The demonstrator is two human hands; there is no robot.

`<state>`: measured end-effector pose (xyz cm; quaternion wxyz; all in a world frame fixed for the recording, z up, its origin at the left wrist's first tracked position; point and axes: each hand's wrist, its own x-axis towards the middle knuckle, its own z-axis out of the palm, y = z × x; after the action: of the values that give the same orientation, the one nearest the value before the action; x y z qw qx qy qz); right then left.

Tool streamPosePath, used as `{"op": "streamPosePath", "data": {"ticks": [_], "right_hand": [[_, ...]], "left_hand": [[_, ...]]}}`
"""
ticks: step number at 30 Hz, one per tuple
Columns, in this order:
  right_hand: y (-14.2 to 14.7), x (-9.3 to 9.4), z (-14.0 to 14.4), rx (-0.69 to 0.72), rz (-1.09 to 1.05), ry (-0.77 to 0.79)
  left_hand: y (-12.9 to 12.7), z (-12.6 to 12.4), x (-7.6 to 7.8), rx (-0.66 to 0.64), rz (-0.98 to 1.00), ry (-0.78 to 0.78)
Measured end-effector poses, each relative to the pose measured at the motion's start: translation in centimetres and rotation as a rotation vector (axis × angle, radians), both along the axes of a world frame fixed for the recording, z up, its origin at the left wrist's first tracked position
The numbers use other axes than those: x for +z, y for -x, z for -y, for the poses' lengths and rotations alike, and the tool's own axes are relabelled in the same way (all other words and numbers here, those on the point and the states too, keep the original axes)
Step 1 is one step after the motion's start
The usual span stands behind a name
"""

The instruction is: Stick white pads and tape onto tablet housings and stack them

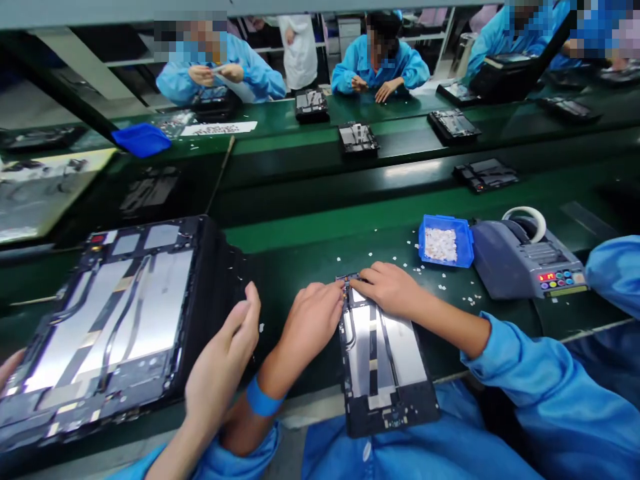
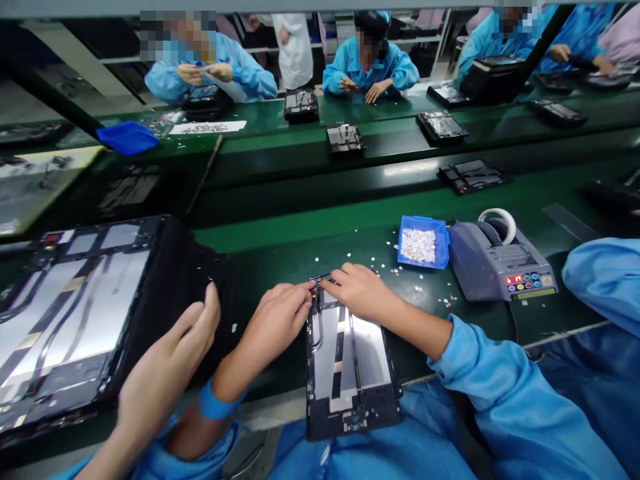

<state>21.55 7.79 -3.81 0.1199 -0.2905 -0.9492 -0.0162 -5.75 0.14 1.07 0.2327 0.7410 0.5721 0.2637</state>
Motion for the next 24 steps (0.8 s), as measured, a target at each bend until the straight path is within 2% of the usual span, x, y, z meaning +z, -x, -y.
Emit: {"op": "streamPosePath", "data": {"ticks": [1,3,6,11,15,18,21,24], "right_hand": [[-0.2,0.0,0.0,0.014,0.007,-0.007],[-0.4,-0.1,0.0,0.042,0.004,-0.011],[-0.6,-0.1,-0.2,0.052,-0.028,0.007],[-0.5,0.1,-0.5,0.065,-0.01,0.035],[-0.4,0.6,-0.8,0.093,0.048,0.037],[-0.5,0.6,-1.1,0.11,0.06,0.031],[-0.6,0.4,-1.3,0.112,0.041,0.034],[-0.6,0.2,-1.3,0.11,0.024,0.041]], "left_hand": [[1.6,0.5,0.3,0.039,0.014,0.001],[4.4,1.4,0.6,0.221,0.1,-0.064],[6.6,2.4,0.9,0.386,0.181,-0.075],[7.7,3.1,1.7,0.43,0.237,0.015],[8.0,2.8,1.6,0.421,0.159,0.036],[6.2,2.0,1.6,0.406,-0.001,0.06],[1.9,0.7,1.3,0.315,-0.152,0.101],[-2.6,-1.1,0.5,0.206,-0.148,0.13]]}}
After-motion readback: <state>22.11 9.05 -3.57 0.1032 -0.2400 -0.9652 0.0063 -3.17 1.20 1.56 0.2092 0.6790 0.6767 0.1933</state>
